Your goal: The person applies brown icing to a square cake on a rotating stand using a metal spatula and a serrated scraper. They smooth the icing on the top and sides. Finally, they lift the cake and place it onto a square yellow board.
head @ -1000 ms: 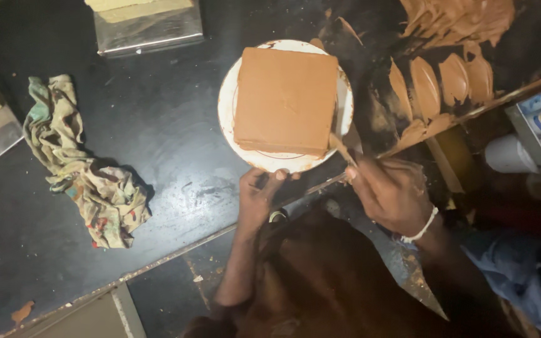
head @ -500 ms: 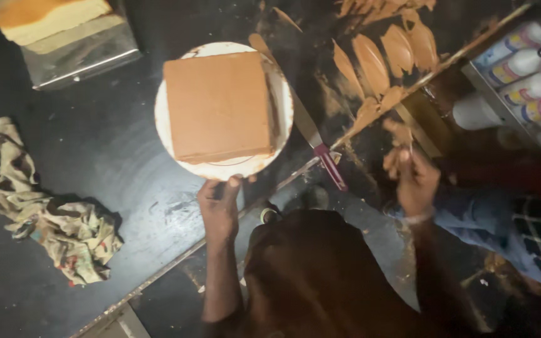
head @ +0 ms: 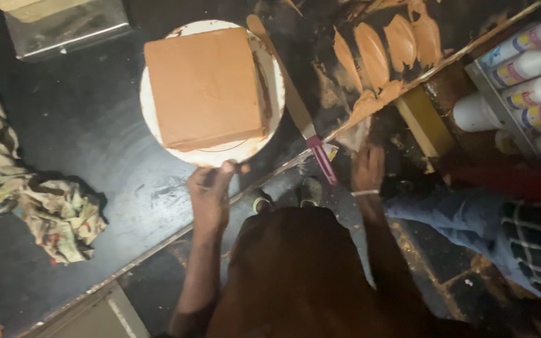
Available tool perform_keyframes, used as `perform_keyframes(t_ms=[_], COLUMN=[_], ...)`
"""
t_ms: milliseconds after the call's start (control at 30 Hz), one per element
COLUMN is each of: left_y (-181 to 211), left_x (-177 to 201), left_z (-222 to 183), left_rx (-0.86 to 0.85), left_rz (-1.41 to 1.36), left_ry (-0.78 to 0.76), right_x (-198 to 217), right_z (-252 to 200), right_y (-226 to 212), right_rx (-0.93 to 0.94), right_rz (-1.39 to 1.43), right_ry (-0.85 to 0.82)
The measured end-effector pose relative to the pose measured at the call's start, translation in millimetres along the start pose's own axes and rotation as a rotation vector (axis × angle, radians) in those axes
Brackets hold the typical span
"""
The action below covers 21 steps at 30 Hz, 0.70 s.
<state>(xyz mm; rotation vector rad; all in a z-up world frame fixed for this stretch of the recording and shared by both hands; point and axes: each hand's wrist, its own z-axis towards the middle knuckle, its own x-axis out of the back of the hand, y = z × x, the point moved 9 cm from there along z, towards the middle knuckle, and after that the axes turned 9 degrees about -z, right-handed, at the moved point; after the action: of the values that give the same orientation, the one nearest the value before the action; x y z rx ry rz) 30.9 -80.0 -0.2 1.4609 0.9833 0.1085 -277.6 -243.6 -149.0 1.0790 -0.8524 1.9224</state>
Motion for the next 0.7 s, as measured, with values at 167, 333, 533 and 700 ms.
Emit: perform_keyframes(t_ms=[167, 333, 533, 700], left_y=[-10, -10, -1, 19], left_x=[-21, -56, 3, 16], left_z=[-3, 2, 2, 4], left_rx=[0.205, 0.093, 0.039, -0.08], left_rz=[0.045, -0.098, 0.069, 0.111], left_ry=[0.028, -0.327, -0.155, -0.085], right_x=[30, 81, 142, 152], right_z=[-48, -19, 105, 185], right_y=[34, 52, -55, -123], right_rx=[-0.179, -0.491, -0.267, 0.051], right_rz=[0.147, 0.771, 1.086, 1.018], right_ry=[-0.078, 0.172, -0.066, -0.148])
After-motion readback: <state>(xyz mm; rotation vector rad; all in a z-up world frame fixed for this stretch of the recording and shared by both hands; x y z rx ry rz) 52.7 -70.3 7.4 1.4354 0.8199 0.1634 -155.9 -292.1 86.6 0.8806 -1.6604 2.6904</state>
